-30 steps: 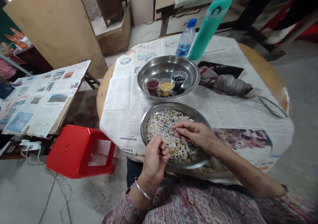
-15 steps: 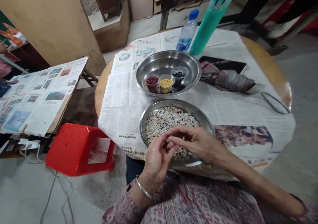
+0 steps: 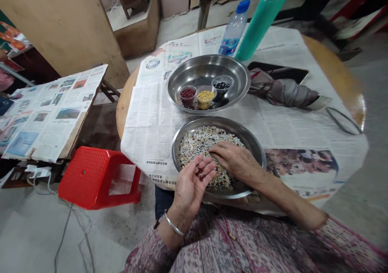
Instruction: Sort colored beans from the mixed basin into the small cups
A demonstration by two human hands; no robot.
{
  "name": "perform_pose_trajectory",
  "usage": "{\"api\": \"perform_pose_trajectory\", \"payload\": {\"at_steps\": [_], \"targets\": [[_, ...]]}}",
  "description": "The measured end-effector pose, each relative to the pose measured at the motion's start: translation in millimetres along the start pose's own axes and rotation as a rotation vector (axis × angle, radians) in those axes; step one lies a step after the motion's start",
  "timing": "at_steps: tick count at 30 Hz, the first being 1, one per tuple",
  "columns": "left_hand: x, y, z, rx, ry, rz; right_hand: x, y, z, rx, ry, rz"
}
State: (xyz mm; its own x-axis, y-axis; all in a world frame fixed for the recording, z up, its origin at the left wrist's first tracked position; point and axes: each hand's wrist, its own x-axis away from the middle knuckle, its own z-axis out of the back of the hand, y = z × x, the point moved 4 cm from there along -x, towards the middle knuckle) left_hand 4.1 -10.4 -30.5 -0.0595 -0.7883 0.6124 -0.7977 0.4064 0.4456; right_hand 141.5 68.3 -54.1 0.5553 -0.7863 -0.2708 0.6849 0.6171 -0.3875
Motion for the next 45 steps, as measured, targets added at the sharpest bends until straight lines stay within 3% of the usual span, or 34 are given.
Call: {"api": "perform_pose_trajectory", "payload": {"at_steps": [7,12,16,22,27,34,40,43,45], "targets": [[-2.0,-3.0,-0.4,-0.010,0.006,-0.009,3.9,-5.3,28.4,-0.243,0.123,-0.122],[0.8,-4.1,-4.8,-0.006,-0.025,-0.017,-1.7,-21.9,46.7,-0.494,0.062,-0.109],[5.1,1.0,0.5,0.037,0.042,-0.041,-2.0,-5.5,38.4,-0.382,0.110,-0.200],[8.0,9.1,5.8,0.057,0.082,-0.052,0.5,-11.6,4.8,-0.095,0.000,0.003],[7.3,7.5,7.5,0.085,0.071,-0.043,-1.9,-19.3,-4.8,0.048,-0.051,0.028],[6.0,5.5,7.9,0.073,0.048,-0.024,6.0,0.7,6.0,-0.032,0.024,-0.089],[4.2,5.3,6.4,0.061,0.043,-0.020,8.2,16.9,15.9,-0.082,0.075,-0.278],[3.5,4.6,6.8,0.040,0.047,-0.031,5.7,10.7,29.7,-0.096,0.102,-0.348],[3.4,2.9,5.8,0.016,0.036,-0.034,3.0,-2.3,40.3,-0.230,0.082,-0.318]]}}
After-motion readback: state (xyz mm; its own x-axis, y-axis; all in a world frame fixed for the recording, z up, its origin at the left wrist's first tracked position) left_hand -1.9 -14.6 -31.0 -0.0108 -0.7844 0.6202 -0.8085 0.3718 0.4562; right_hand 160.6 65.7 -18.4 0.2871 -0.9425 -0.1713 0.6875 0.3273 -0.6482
